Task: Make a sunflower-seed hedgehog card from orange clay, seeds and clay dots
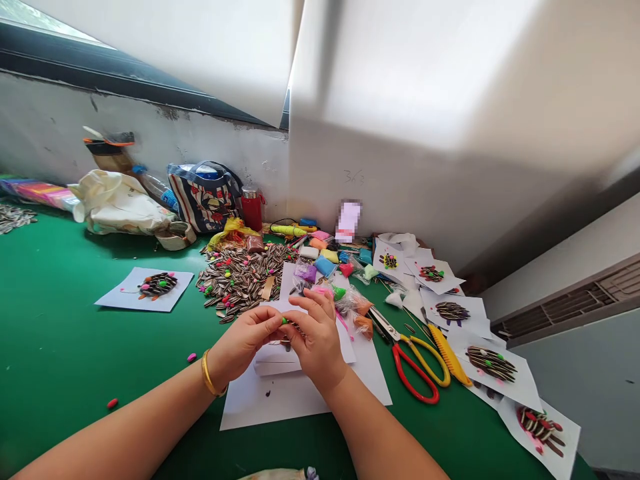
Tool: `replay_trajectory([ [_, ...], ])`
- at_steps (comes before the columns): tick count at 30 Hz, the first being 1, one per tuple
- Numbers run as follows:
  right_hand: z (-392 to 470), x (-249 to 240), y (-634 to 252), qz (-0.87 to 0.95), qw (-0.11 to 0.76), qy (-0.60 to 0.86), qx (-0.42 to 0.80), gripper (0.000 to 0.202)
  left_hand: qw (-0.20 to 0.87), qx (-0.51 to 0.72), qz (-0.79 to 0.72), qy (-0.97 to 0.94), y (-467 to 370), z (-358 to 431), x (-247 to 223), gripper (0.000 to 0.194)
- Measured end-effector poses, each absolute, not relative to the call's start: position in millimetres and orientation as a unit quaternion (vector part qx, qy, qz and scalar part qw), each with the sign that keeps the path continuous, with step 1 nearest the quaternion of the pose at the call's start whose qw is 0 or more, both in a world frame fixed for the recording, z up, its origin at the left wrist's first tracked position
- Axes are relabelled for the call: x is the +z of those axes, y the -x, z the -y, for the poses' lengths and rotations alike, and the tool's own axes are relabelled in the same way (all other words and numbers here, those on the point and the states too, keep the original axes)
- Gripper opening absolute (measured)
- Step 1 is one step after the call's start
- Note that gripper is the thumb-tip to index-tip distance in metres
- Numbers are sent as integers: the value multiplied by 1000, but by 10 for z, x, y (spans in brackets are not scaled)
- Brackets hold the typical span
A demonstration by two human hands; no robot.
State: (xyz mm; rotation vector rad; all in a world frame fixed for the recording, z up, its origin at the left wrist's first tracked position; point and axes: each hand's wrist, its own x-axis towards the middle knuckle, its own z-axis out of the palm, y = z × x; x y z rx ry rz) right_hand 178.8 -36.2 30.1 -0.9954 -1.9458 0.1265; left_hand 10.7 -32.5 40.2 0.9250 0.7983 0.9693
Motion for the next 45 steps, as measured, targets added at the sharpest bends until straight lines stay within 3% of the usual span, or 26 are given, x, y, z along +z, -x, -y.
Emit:
replay_trajectory([
  [4, 365, 312, -1790, 786, 466, 404, 48, 24, 707, 439, -360, -423, -105, 314, 389, 27],
  [16, 352, 305, -1784, 780, 473, 405, 59, 11, 708, 421, -357, -441, -117, 326, 395, 28],
  [21, 352, 308, -1791, 790, 465, 394, 67, 18, 701, 418, -364, -449, -109, 318, 400, 30],
  [29, 342, 306, -1803, 784, 467, 403, 72, 10, 699, 410, -361, -462, -103, 326, 396, 30],
  [45, 339, 306, -1806, 792, 466, 388, 76, 15, 696, 401, -371, -466, -101, 306, 378, 34],
])
